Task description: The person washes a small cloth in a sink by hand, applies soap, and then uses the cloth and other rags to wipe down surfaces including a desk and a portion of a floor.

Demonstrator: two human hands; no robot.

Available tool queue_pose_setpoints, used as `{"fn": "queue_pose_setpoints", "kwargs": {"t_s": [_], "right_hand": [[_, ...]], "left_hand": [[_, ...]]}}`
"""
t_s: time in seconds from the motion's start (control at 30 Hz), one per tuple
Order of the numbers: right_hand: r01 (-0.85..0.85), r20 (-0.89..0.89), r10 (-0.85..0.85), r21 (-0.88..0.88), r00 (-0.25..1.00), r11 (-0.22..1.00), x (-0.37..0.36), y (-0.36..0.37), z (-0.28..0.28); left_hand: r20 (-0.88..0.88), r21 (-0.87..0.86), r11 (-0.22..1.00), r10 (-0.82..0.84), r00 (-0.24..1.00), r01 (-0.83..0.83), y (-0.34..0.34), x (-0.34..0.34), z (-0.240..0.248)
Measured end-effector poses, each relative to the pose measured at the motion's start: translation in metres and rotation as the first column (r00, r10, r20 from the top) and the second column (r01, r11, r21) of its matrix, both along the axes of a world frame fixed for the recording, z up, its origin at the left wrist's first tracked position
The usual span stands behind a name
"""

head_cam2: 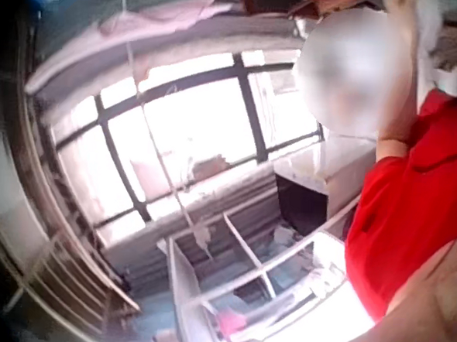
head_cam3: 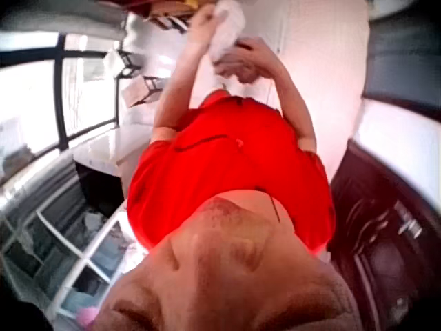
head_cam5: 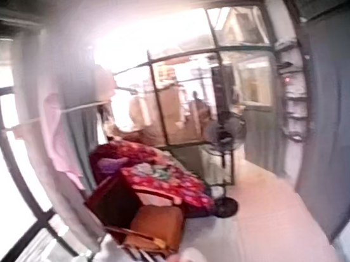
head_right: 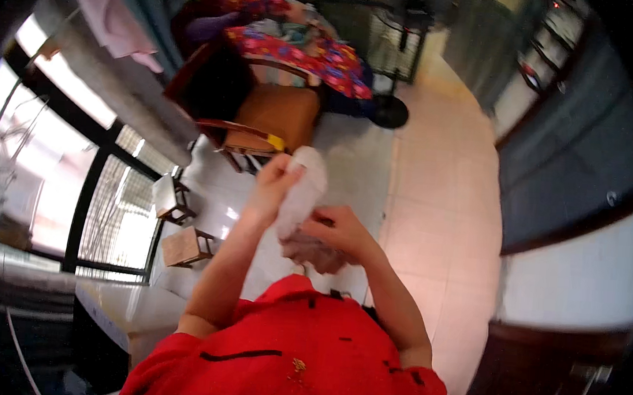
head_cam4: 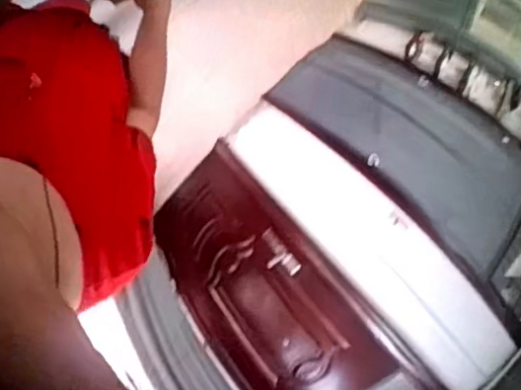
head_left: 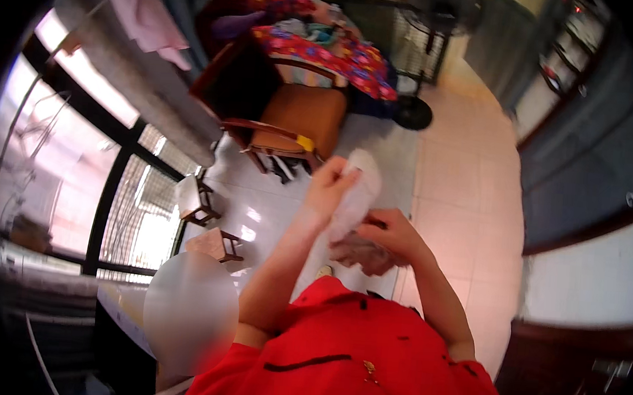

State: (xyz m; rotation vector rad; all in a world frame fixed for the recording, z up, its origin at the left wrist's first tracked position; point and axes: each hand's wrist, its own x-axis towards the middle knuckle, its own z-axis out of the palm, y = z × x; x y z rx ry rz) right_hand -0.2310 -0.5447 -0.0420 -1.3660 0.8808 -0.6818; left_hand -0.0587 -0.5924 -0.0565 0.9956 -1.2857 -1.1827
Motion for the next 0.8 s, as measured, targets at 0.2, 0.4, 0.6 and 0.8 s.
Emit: {"fn": "queue_pose_setpoints", "kwargs": {"t_s": [0.2,0.4,0.6,0.8], "right_hand": [[0.058,0.048,-0.058,-0.003,0.997,0.998,-0.017,-0.008,-0.001],[0.060,0.138,-0.066,0.051,0.988,0.997,-0.057,-0.005,-0.005],[0.174,0.364,-0.272,0.280,0.891,0.944,-0.090,-0.006,-0.018],[0.424,0.149,-0.426,0.045,0.893,0.905,-0.115,-0.027,-0.025]], "left_hand": [[-0.448,0.253,0.938,-0.103,0.888,0.237,0.006,-0.029,0.033],[-0.282,0.183,0.981,-0.012,0.959,0.066,-0.021,-0.030,0.023],[-0.240,0.338,0.894,-0.219,0.946,0.293,-0.023,-0.071,0.031],[0.219,0.314,0.877,-0.441,0.871,0.365,-0.049,-0.104,0.023]]}}
